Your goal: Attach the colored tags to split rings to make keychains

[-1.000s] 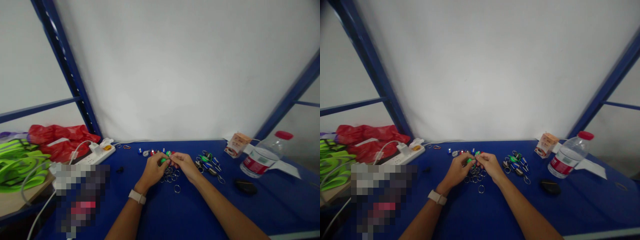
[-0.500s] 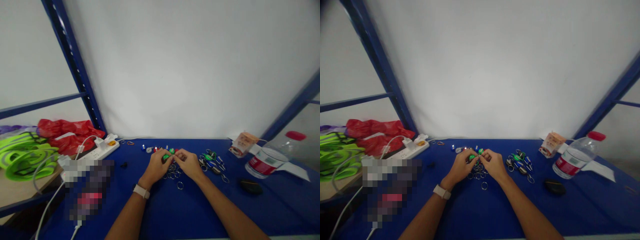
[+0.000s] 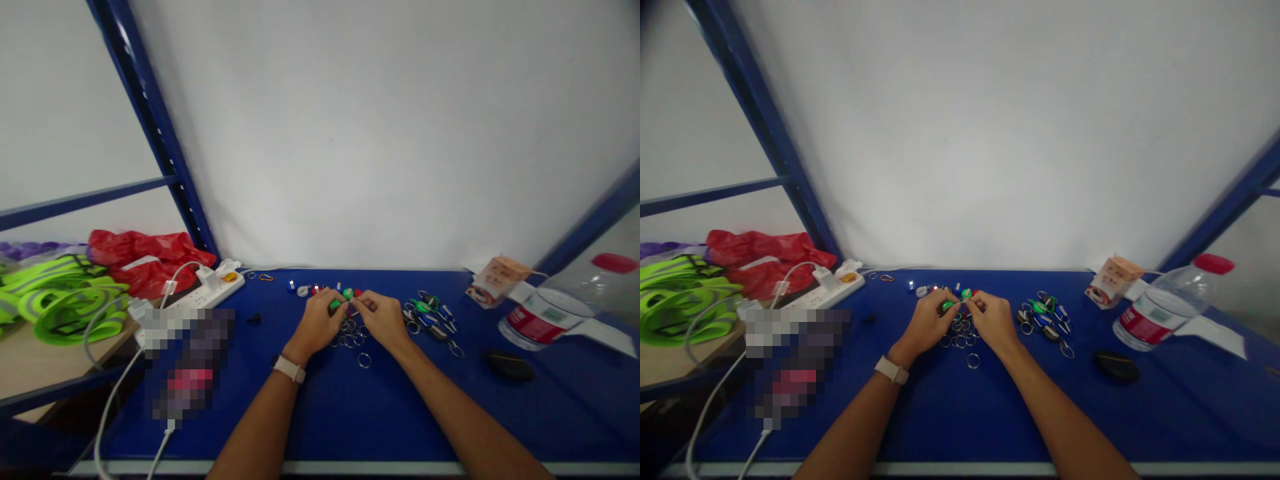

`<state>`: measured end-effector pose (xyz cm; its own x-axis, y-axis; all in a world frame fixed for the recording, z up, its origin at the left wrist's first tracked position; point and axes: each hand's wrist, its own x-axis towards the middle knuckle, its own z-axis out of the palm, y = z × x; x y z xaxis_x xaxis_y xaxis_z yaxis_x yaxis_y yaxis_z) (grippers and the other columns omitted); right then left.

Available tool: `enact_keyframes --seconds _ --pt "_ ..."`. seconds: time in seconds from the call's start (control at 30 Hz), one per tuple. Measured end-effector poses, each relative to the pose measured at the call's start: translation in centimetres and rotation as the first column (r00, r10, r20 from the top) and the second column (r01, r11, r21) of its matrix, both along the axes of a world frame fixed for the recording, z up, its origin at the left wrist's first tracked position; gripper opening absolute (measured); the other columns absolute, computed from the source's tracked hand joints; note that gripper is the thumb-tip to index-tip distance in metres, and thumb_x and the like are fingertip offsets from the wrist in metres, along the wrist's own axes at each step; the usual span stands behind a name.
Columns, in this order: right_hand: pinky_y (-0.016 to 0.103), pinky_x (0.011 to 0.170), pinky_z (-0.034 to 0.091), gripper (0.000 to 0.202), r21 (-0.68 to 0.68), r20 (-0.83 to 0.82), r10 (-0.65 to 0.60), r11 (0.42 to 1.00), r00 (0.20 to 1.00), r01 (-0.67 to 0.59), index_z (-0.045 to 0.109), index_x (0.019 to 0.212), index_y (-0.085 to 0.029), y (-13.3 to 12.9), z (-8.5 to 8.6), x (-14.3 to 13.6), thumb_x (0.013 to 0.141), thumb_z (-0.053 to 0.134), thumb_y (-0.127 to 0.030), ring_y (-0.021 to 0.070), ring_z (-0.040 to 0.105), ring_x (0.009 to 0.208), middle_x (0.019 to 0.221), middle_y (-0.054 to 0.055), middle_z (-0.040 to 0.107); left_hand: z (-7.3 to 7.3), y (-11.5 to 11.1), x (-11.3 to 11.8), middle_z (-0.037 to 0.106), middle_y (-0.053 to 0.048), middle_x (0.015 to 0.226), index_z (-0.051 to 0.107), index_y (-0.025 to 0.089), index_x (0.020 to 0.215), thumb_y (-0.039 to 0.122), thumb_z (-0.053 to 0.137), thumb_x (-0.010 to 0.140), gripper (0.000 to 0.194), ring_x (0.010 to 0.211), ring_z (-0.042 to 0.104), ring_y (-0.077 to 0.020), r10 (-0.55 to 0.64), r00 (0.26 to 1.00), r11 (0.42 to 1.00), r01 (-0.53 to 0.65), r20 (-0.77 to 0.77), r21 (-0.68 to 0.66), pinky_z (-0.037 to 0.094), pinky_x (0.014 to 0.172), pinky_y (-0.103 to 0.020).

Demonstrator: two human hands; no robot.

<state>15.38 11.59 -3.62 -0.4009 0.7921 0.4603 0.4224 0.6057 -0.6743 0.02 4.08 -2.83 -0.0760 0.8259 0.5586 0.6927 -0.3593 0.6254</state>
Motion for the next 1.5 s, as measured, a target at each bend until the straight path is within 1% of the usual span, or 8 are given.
enact_keyframes --seconds 0.17,0.33,0.53,0.73,0.87,1.03,1.27,1.5 --pt "0.023 0.051 0.036 0.032 -0.156 -0.161 -0.015 0.988 0.987 -0.011 0.063 0.065 -0.016 0.1 0.0 0.0 0.081 0.062 -0.044 0.0125 0.050 0.051 0.055 0.000 0.058 0.0 0.0 -0.1 0.063 -0.002 0.080 0.063 0.018 0.082 0.021 0.056 0.089 0.010 0.076 0.058 -0.0149 -0.003 1.000 1.000 0.002 -0.020 -0.020 0.043 0.076 -0.028" --pt "0.023 0.050 0.036 0.037 -0.214 -0.238 0.001 0.975 0.971 -0.053 0.060 0.065 -0.016 0.4 0.0 0.1 0.080 0.062 -0.050 0.0125 0.049 0.050 0.055 0.001 0.058 -0.3 -0.1 -0.1 0.064 -0.003 0.081 0.063 0.018 0.083 0.018 0.057 0.087 0.008 0.078 0.058 -0.0158 -0.029 0.998 0.999 0.027 -0.050 -0.027 0.044 0.076 -0.029" --pt "0.023 0.050 0.034 0.031 -0.120 -0.049 0.006 0.993 0.999 -0.012 0.062 0.065 -0.017 0.6 0.1 0.4 0.081 0.060 -0.043 0.0119 0.048 0.049 0.054 0.000 0.058 -0.4 0.0 -0.2 0.065 -0.003 0.088 0.064 0.018 0.091 0.018 0.058 0.087 0.007 0.083 0.060 -0.0166 0.001 1.000 1.000 -0.001 -0.022 0.017 0.047 0.082 -0.031" --pt "0.023 0.051 0.034 0.026 -0.117 0.183 0.051 0.993 0.982 -0.030 0.062 0.063 -0.018 0.6 0.2 0.7 0.081 0.059 -0.038 0.0127 0.053 0.053 0.057 0.000 0.062 -1.0 0.3 -0.7 0.065 -0.006 0.099 0.061 0.018 0.106 0.008 0.061 0.078 0.030 0.095 0.060 -0.0200 0.071 0.996 0.996 -0.068 -0.059 0.053 0.048 0.091 -0.038" --pt "0.023 0.052 0.034 0.026 -0.122 0.264 0.095 0.990 0.960 -0.064 0.063 0.063 -0.019 0.6 0.5 0.9 0.081 0.060 -0.037 0.0128 0.055 0.054 0.059 0.000 0.064 -1.2 0.5 -0.9 0.064 -0.007 0.101 0.060 0.018 0.110 0.004 0.058 0.078 0.035 0.097 0.060 -0.0204 0.095 0.994 0.995 -0.092 -0.056 0.045 0.049 0.092 -0.039" --pt "0.023 0.053 0.034 0.023 -0.111 0.295 0.108 0.991 0.949 -0.078 0.067 0.065 -0.019 0.5 0.8 1.0 0.080 0.062 -0.036 0.0132 0.057 0.055 0.062 0.001 0.066 -0.7 0.2 -0.8 0.064 -0.008 0.106 0.056 0.017 0.114 0.007 0.057 0.080 0.035 0.095 0.061 -0.0197 0.113 0.994 0.993 -0.113 -0.002 0.033 0.050 0.088 -0.036" --pt "0.024 0.055 0.036 0.012 -0.067 0.279 0.147 0.989 0.949 -0.133 0.070 0.072 -0.021 0.8 0.5 1.4 0.078 0.063 -0.028 0.0132 0.056 0.055 0.063 0.000 0.065 -0.5 0.1 -0.8 0.064 -0.004 0.092 0.056 0.019 0.102 0.012 0.059 0.082 0.021 0.086 0.061 -0.0180 0.122 0.992 0.992 -0.122 0.023 0.011 0.050 0.080 -0.032" --pt "0.027 0.067 0.042 0.011 0.122 0.257 0.112 0.982 0.960 -0.147 0.067 0.086 -0.017 1.1 0.0 1.4 0.079 0.059 -0.017 0.0142 0.054 0.068 0.084 0.004 0.061 -0.5 0.2 -1.1 0.060 -0.007 0.102 0.062 0.018 0.105 0.011 0.060 0.080 0.026 0.097 0.059 -0.0198 0.163 0.986 0.986 -0.163 -0.018 0.036 0.049 0.090 -0.036"
